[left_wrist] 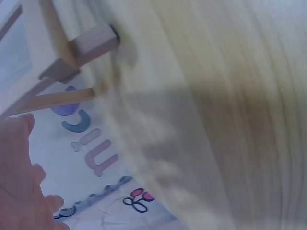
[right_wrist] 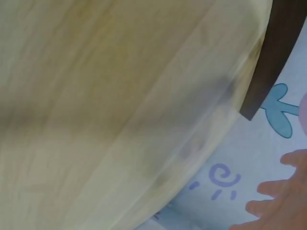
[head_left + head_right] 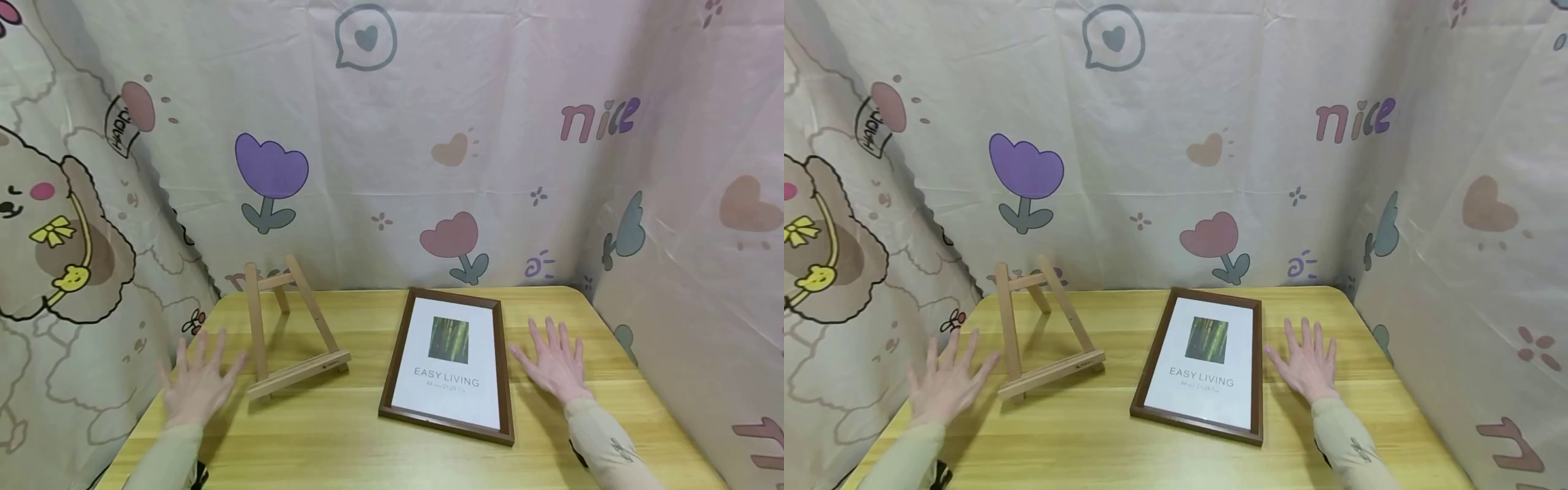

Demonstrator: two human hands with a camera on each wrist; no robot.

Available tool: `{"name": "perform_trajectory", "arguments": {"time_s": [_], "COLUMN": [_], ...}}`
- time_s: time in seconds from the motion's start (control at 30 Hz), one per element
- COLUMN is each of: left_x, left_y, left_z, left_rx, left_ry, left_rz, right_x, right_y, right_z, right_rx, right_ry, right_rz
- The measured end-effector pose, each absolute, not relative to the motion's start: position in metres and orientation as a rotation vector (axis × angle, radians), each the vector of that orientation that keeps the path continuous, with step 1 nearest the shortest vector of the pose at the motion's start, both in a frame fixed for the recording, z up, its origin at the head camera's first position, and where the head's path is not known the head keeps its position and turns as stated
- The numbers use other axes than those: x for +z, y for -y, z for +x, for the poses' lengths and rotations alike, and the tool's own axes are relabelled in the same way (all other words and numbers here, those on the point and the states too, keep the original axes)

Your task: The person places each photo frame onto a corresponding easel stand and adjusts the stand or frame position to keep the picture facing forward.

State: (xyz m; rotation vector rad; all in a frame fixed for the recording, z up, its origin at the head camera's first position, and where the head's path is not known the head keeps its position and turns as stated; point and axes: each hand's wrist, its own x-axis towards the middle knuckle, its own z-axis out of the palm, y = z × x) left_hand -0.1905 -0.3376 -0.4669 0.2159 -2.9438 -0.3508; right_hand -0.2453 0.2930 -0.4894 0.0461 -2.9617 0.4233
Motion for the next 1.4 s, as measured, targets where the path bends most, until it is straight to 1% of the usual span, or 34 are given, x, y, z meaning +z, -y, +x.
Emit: {"name": "perform_trajectory", "arguments": {"time_s": [0.13,0.23,0.4,0.53,0.67,0.83,1.0,1.17,1.27,1.4], "left_x": [-0.457,-0.448,-0.442,-0.444,-0.447,-0.453,-0.458,-0.465,-0.469,-0.476], "left_y": [0.33,0.316,0.281,0.252,0.22,0.185,0.164,0.15,0.142,0.134], "left_z": [-0.183,-0.181,-0.181,-0.186,-0.192,-0.195,-0.198,-0.201,-0.203,-0.205], "left_rx": [-0.387,-0.397,-0.398,-0.427,-0.452,-0.561,-0.691,-0.782,-0.911,-1.087], "left_ry": [2.894,2.817,2.639,2.568,2.56,2.677,2.858,2.927,2.972,3.047], "left_rz": [0.244,0.239,0.139,-0.03,-0.269,-0.489,-0.527,-0.582,-0.612,-0.66], "right_x": [-0.486,-0.483,-0.475,-0.469,-0.465,-0.466,-0.47,-0.475,-0.477,-0.479], "right_y": [-0.291,-0.29,-0.285,-0.28,-0.275,-0.271,-0.269,-0.269,-0.269,-0.269], "right_z": [-0.242,-0.237,-0.229,-0.224,-0.222,-0.221,-0.219,-0.219,-0.22,-0.22], "right_rx": [0.462,0.471,0.509,0.571,0.666,0.771,0.874,0.985,1.036,1.08], "right_ry": [2.984,3.013,3.102,3.205,3.3,3.321,3.318,3.287,3.261,3.262], "right_rz": [0.056,0.06,0.08,0.098,0.149,0.288,0.362,0.461,0.513,0.498]}}
